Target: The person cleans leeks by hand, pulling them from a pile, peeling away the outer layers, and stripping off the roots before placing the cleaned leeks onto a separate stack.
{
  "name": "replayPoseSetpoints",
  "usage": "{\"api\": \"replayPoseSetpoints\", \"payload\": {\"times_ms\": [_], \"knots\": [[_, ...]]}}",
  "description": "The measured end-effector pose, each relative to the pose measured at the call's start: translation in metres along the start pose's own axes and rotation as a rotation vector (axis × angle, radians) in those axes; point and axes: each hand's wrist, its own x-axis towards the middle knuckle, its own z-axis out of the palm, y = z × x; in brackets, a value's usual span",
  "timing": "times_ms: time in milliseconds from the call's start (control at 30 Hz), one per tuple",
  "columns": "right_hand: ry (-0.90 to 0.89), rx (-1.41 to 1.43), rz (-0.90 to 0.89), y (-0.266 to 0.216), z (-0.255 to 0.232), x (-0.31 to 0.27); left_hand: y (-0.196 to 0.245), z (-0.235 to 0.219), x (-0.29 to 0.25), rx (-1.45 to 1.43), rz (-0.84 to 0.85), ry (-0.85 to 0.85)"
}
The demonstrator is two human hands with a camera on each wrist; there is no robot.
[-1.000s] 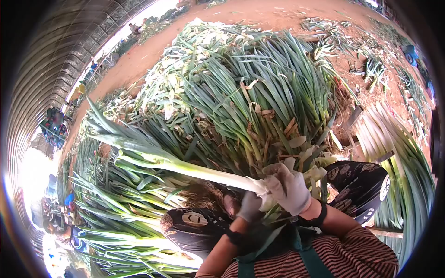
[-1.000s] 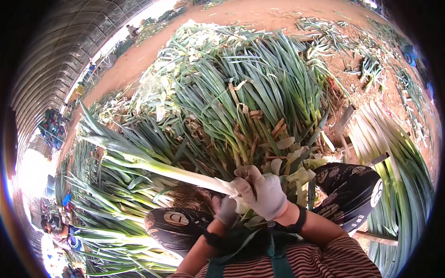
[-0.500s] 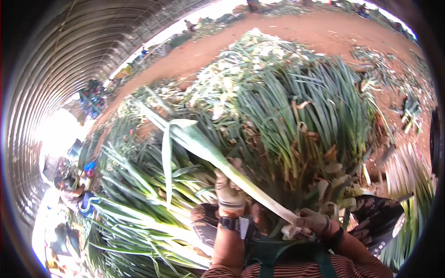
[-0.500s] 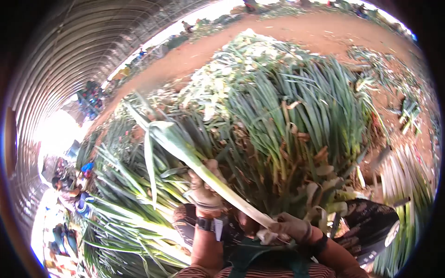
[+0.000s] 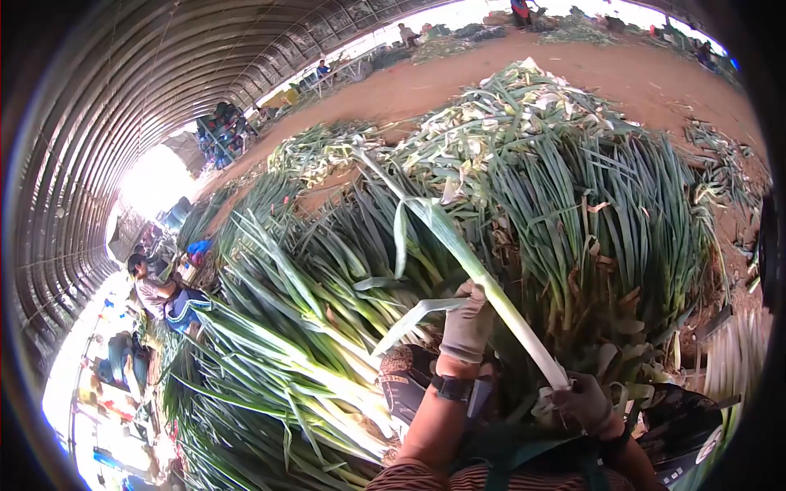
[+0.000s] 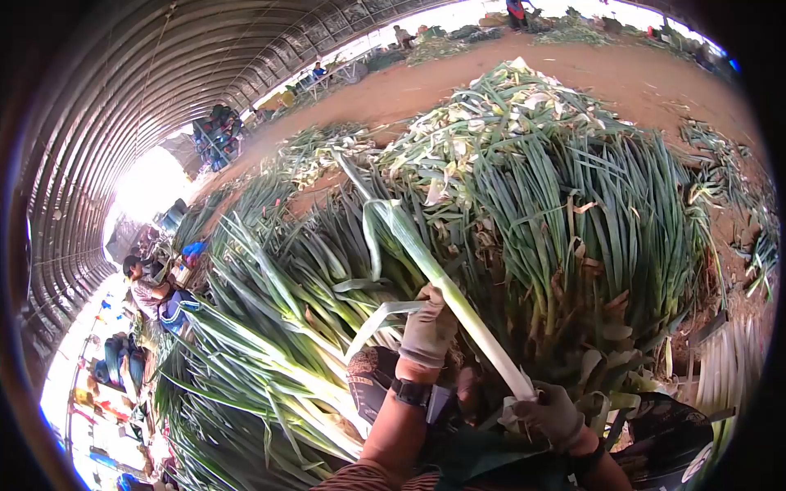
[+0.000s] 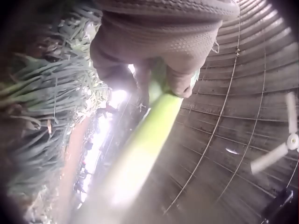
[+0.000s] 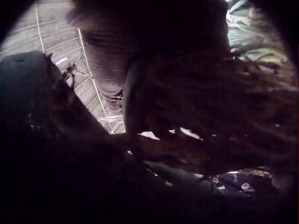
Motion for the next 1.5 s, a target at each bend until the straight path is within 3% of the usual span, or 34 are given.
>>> {"api": "replayPoseSetpoints", "payload": {"times_ms": [67, 167, 233, 267, 367, 400, 433, 467, 533, 600, 633, 667, 700, 733, 833, 867, 933, 967, 1000, 1100, 1133, 1233, 1267, 1367, 1467, 1500], "knots": [[0.141, -0.11, -0.059, 0.001, 0.008, 0.001, -0.009, -0.005, 0.002, -0.04, 0.045, 0.111], [0.513, -0.795, -0.468, 0.007, 0.016, 0.007, -0.012, -0.004, 0.001, 0.023, 0.079, 0.242], [0.603, -0.783, -0.526, 0.001, 0.022, 0.008, -0.013, 0.007, -0.004, 0.09, 0.114, 0.257], [0.607, -0.768, -0.509, 0.004, 0.02, 0.009, -0.016, 0.011, -0.004, 0.217, 0.199, 0.2], [0.52, -0.539, -0.388, 0.013, 0.006, 0.019, -0.027, 0.016, -0.02, 0.464, 0.309, -0.199], [0.473, -0.433, -0.337, 0.015, 0.002, 0.023, -0.031, 0.027, -0.034, 0.526, 0.176, -0.165], [0.458, -0.319, -0.398, 0.015, 0.003, 0.024, -0.038, 0.034, -0.047, 0.462, 0.101, -0.214], [0.443, -0.205, -0.461, 0.013, 0.004, 0.027, -0.05, 0.024, -0.06, 0.562, -0.085, -0.249], [0.413, -0.041, -0.497, 0.009, -0.001, 0.029, -0.045, 0.034, -0.096, 0.478, -0.348, -0.55], [0.379, 0.061, -0.436, 0.007, -0.015, 0.029, -0.012, 0.074, -0.131, 0.25, -0.632, -0.471], [0.381, -0.017, -0.434, 0.003, -0.02, 0.027, -0.004, 0.084, -0.141, 0.132, -0.77, -0.427], [0.385, -0.093, -0.432, -0.002, -0.025, 0.025, -0.013, 0.069, -0.138, 0.037, -0.967, -0.228], [0.387, -0.168, -0.428, -0.007, -0.029, 0.022, -0.019, 0.039, -0.122, 0.509, -0.742, -0.259], [0.428, -0.363, -0.433, -0.013, -0.032, 0.019, -0.017, 0.02, -0.111, 0.666, -0.626, -0.194], [0.522, -0.597, -0.589, -0.015, -0.025, 0.013, -0.001, 0.009, -0.07, 0.567, -0.18, 0.125], [0.474, -0.432, -0.481, -0.027, -0.011, 0.005, 0.011, 0.021, -0.057, 0.59, -0.101, 0.156], [0.428, -0.451, -0.522, -0.016, -0.004, 0.003, 0.021, 0.035, -0.026, 0.425, 0.059, 0.123], [0.405, -0.459, -0.544, -0.012, -0.002, 0.003, 0.029, 0.033, -0.01, 0.28, 0.036, 0.01], [0.374, -0.687, -0.651, -0.012, -0.001, 0.003, 0.033, 0.033, -0.005, 0.252, 0.04, 0.063], [0.48, -0.852, -0.804, -0.014, 0.005, 0.005, 0.03, 0.04, -0.004, 0.104, 0.075, 0.108], [0.445, -0.831, -0.731, -0.014, 0.002, 0.005, 0.028, 0.039, -0.008, 0.095, 0.078, 0.109], [-0.06, -0.361, -0.28, 0.011, -0.024, 0.018, 0.021, 0.035, -0.02, 0.104, 0.016, 0.108], [-0.167, -0.277, -0.342, 0.0, -0.017, 0.013, 0.021, 0.037, -0.025, 0.12, -0.016, 0.13], [0.1, -0.882, -0.56, 0.002, -0.011, 0.01, 0.027, 0.044, -0.029, 0.193, -0.044, 0.252], [0.268, -1.089, -0.459, 0.004, -0.004, 0.013, 0.018, 0.035, -0.02, 0.273, -0.021, 0.38], [0.306, -1.083, -0.505, 0.005, -0.005, 0.012, 0.018, 0.035, -0.021, 0.356, 0.018, 0.387]]}}
